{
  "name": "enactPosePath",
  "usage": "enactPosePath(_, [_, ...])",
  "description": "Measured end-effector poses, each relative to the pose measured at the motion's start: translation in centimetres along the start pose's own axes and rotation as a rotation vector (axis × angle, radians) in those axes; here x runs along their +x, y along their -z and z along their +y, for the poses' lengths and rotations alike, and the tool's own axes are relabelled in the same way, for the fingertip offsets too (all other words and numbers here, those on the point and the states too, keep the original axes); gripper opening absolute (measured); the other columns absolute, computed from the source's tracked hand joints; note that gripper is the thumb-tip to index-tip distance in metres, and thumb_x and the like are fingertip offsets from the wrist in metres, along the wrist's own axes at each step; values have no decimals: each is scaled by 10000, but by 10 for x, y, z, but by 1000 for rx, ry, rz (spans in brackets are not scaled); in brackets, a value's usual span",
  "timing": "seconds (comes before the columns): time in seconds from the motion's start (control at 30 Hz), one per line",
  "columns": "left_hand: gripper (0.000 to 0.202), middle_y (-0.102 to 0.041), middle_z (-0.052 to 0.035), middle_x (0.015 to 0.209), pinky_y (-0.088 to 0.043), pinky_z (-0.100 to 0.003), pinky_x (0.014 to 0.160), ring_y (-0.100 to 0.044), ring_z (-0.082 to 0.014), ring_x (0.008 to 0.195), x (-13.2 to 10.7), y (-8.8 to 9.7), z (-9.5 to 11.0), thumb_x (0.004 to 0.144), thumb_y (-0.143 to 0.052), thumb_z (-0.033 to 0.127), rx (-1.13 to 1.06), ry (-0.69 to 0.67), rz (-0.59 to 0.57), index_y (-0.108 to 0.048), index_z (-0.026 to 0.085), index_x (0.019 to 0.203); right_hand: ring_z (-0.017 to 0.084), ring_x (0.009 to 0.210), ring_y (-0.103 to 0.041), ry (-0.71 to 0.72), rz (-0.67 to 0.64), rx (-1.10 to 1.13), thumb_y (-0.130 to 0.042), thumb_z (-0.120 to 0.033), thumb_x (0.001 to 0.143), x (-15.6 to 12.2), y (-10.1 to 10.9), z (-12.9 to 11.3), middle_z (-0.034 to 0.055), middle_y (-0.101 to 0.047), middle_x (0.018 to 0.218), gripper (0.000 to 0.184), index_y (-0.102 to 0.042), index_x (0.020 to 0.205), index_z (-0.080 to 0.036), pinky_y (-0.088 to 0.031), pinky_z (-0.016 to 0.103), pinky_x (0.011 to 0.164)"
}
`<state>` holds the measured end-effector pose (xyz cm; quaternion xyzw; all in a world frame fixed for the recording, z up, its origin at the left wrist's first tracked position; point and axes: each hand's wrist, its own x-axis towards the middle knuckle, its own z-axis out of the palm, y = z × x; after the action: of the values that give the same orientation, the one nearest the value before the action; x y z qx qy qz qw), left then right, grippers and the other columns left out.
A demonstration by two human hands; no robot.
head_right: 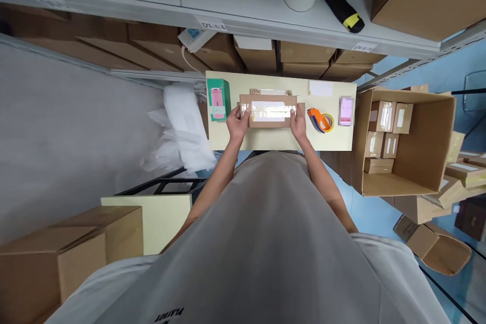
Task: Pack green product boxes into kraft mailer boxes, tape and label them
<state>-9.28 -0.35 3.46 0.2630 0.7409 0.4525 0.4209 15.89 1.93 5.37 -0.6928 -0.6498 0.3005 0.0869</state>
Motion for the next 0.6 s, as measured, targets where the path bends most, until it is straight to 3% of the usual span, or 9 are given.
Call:
enactPosePath(0.07, [368,-834,-166,1342,-588,-349,1146,-787,-263,1296,0,3,2,911,-892,329,-17,4,51,-835,168,1236,290,1414,-722,-70,82,116,-253,-462,1186,-1,2,1,271,-686,1616,705,-485,1726,-72,-616,432,1132])
enactPosePath(0.13, [303,-850,-144,1253,-597,-360,1130,-797,-255,1207,0,8,5,917,-862,297,25,1,83,-855,162,1188,294,1399,-721,-129,148,209,-330,-460,1168,-3,6,0,268,-712,1567,651,-590,1634,-87,-617,441,1139])
enactPosePath(0.27, [205,-847,-110,1120,-618,-355,1019,-773,-244,1034,-2,20,17,897,-828,242,62,-47,36,-892,175,1079,293,1252,-752,-102,177,206,-371,-416,1154,-10,19,-2,243,-771,1426,546,-721,1461,-130,-634,435,1079])
enactPosePath(0.47, [307,-851,-95,1168,-635,-335,901,-770,-218,928,-5,41,34,872,-859,320,55,-178,-28,-881,211,1158,276,1174,-768,-21,235,255,-465,-438,1123,-22,48,-3,217,-781,1375,485,-708,1429,-152,-656,425,1037])
enactPosePath(0.6, [366,-867,-111,1220,-658,-359,949,-814,-242,993,-5,44,12,833,-829,291,84,-131,-79,-850,222,1192,266,1181,-797,-34,155,300,-531,-363,1075,-33,41,11,200,-772,1432,414,-691,1417,-193,-681,428,1017])
